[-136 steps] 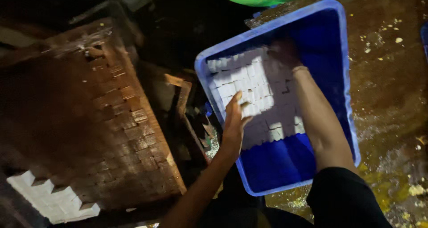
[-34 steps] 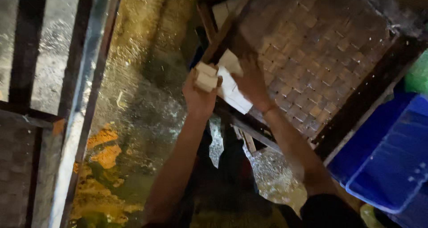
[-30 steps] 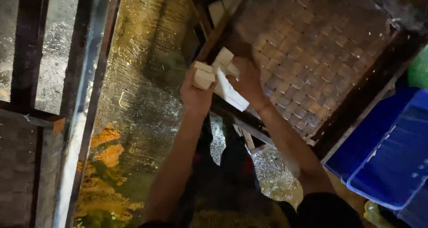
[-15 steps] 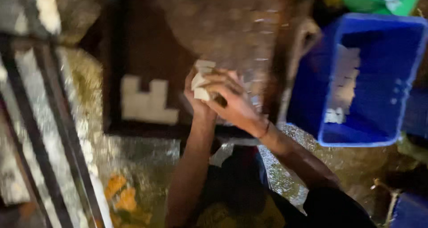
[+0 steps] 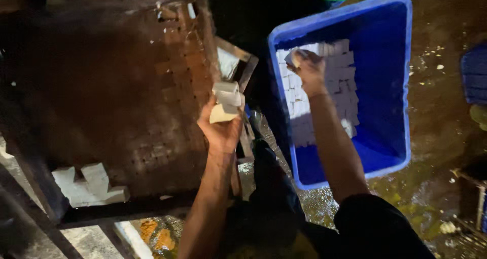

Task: The person lifts white tofu blocks one at a time from a woven bamboo draining tray and places them into a blue plastic crate, arranging them in rows. They work around the tray until it is mostly empty, then carry the filled crate away across the wet floor.

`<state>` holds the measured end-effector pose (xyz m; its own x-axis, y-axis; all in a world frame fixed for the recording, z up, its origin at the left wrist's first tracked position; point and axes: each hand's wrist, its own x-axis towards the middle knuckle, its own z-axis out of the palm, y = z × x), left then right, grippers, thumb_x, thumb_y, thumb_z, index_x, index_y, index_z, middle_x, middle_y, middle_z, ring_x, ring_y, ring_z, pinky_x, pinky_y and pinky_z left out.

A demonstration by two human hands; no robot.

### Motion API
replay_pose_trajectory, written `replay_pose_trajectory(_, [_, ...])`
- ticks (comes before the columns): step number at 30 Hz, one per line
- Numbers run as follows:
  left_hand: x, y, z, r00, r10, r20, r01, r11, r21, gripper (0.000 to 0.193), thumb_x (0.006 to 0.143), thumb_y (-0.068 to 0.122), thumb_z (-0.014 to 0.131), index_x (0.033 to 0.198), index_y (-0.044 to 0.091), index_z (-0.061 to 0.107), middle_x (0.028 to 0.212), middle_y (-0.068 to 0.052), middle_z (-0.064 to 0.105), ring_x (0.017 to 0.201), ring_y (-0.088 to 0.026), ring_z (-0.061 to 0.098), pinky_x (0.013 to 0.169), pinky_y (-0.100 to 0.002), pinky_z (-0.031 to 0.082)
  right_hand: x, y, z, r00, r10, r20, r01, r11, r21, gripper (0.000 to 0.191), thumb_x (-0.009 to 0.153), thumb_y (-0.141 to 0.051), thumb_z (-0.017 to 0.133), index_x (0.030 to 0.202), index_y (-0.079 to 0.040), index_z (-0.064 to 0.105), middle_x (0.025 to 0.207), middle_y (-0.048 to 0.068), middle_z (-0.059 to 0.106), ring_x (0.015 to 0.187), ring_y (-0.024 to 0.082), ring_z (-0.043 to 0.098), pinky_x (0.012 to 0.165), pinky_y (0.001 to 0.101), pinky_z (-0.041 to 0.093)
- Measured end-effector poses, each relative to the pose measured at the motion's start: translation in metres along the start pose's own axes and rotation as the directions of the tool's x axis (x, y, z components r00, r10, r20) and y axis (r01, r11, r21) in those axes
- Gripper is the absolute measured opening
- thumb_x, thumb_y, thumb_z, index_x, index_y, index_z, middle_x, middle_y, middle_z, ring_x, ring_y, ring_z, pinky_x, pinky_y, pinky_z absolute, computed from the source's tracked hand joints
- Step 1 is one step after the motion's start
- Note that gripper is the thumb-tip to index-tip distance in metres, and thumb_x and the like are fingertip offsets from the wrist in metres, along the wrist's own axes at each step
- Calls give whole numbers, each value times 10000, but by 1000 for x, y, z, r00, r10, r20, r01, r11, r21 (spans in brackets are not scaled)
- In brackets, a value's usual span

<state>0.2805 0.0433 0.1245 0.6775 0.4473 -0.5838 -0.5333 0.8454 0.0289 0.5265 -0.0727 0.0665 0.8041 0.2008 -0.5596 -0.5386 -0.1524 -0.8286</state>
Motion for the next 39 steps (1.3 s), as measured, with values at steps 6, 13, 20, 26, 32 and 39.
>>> replay_pose_trajectory(6, [22, -38, 1, 998, 49, -28, -45, 990, 133, 356, 1003, 214, 613, 1297, 14, 615, 1211, -133, 671, 1085, -277, 654, 981, -408, 534, 35, 20, 13, 994, 58, 98, -64, 996, 62, 367, 942, -219, 616, 1285, -90, 640, 1090, 89, 743, 825, 205, 675, 692, 352, 610])
replay_pose_trajectory(13, [49, -90, 33, 970, 241, 29, -233, 892, 387, 283, 1050, 173, 577, 1314, 74, 564, 1137, -94, 643, 1045, -218, 641, 956, -379, 538, -98, -40, -5, 544, -611, 575, 826, 511, -238, 382, 1066, -131, 518, 1398, 59, 528, 1442, 315, 556, 1336, 440, 542, 1111, 496, 475])
replay_pose_trajectory(20, [101, -130, 40, 917, 374, -141, -277, 848, 452, 348, 983, 319, 549, 1196, 47, 594, 986, -105, 671, 890, -237, 653, 778, -391, 564, -97, -48, -23, 760, -538, 365, 621, 767, -162, 279, 1033, -105, 722, 1290, -29, 646, 1264, 132, 706, 1165, 239, 703, 1019, 333, 596])
replay_pose_trajectory(26, [94, -109, 50, 974, 213, -71, -167, 898, 407, 411, 967, 371, 640, 1250, 82, 565, 1075, -64, 653, 1005, -205, 642, 864, -381, 547, 24, 4, -44, 997, -49, 53, 28, 940, 340, 292, 1002, -142, 638, 1244, 19, 662, 1164, 137, 703, 1031, 259, 722, 838, 417, 669])
replay_pose_trajectory(32, [66, -100, 64, 999, 20, 42, -41, 807, 589, 511, 898, 301, 764, 1307, 82, 549, 1176, -108, 672, 1075, -227, 660, 926, -377, 557, 69, 21, -23, 987, -67, 146, 23, 958, 287, 531, 1048, -274, 653, 1416, 92, 539, 1231, 196, 669, 991, 308, 647, 850, 451, 606])
replay_pose_trajectory(39, [86, -152, 42, 997, -43, -62, 68, 171, 983, 579, 771, 174, 776, 1315, 52, 618, 1043, -119, 743, 835, -237, 703, 624, -308, 562, -19, -7, -67, 873, 38, 487, -306, 820, 483, 712, 1061, -496, 535, 1539, 23, 439, 1406, 232, 598, 1207, 318, 645, 975, 399, 557])
